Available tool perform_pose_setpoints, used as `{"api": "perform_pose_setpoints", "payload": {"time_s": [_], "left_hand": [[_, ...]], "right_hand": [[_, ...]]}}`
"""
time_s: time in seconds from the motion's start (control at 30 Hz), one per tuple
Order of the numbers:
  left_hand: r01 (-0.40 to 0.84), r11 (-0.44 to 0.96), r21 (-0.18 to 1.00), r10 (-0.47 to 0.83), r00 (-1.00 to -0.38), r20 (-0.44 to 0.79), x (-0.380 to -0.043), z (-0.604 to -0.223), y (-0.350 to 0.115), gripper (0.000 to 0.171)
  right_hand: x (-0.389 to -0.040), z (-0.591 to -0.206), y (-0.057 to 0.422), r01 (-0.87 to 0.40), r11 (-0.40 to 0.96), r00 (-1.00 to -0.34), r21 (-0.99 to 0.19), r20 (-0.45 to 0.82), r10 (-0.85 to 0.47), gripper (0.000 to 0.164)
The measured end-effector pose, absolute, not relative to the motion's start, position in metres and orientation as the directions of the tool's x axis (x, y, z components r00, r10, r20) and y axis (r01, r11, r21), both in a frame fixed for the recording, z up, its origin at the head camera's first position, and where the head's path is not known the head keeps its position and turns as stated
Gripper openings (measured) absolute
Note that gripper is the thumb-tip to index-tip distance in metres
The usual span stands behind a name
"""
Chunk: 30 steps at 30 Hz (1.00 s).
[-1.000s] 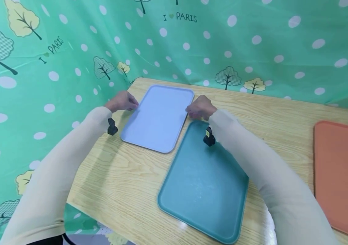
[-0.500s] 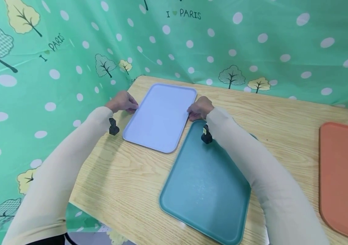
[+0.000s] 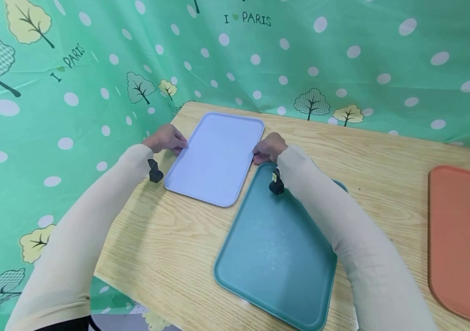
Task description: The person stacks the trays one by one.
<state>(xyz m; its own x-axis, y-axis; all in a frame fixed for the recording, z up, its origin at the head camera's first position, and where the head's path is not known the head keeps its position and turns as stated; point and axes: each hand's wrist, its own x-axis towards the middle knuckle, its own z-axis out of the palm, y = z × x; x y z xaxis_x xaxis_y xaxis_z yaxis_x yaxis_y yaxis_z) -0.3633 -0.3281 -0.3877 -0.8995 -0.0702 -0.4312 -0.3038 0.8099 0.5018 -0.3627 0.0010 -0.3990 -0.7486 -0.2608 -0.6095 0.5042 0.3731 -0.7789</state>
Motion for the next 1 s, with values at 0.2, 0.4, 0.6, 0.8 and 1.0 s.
{"api": "perform_pose_setpoints", "payload": {"time_s": [0.2,0.4,0.6,0.8,1.0], "left_hand": [[-0.336,0.772,0.540,-0.084,-0.895,-0.438,-0.360,-0.391,-0.332,0.025],[-0.335,0.755,0.563,-0.070,-0.896,-0.439,-0.357,-0.391,-0.337,0.027],[-0.327,0.749,0.576,-0.059,-0.899,-0.434,-0.356,-0.385,-0.338,0.026],[-0.315,0.739,0.595,-0.047,-0.906,-0.422,-0.354,-0.379,-0.336,0.026],[-0.324,0.708,0.628,-0.039,-0.905,-0.424,-0.354,-0.372,-0.327,0.027]], "right_hand": [[-0.362,-0.401,0.000,0.528,0.352,-0.737,-0.773,-0.623,-0.263,0.026],[-0.362,-0.401,0.002,0.535,0.350,-0.726,-0.769,-0.631,-0.275,0.023],[-0.363,-0.395,0.005,0.552,0.324,-0.718,-0.768,-0.636,-0.283,0.016],[-0.363,-0.386,0.011,0.558,0.314,-0.716,-0.768,-0.637,-0.287,0.013],[-0.362,-0.381,0.027,0.540,0.318,-0.726,-0.779,-0.622,-0.292,0.011]]}}
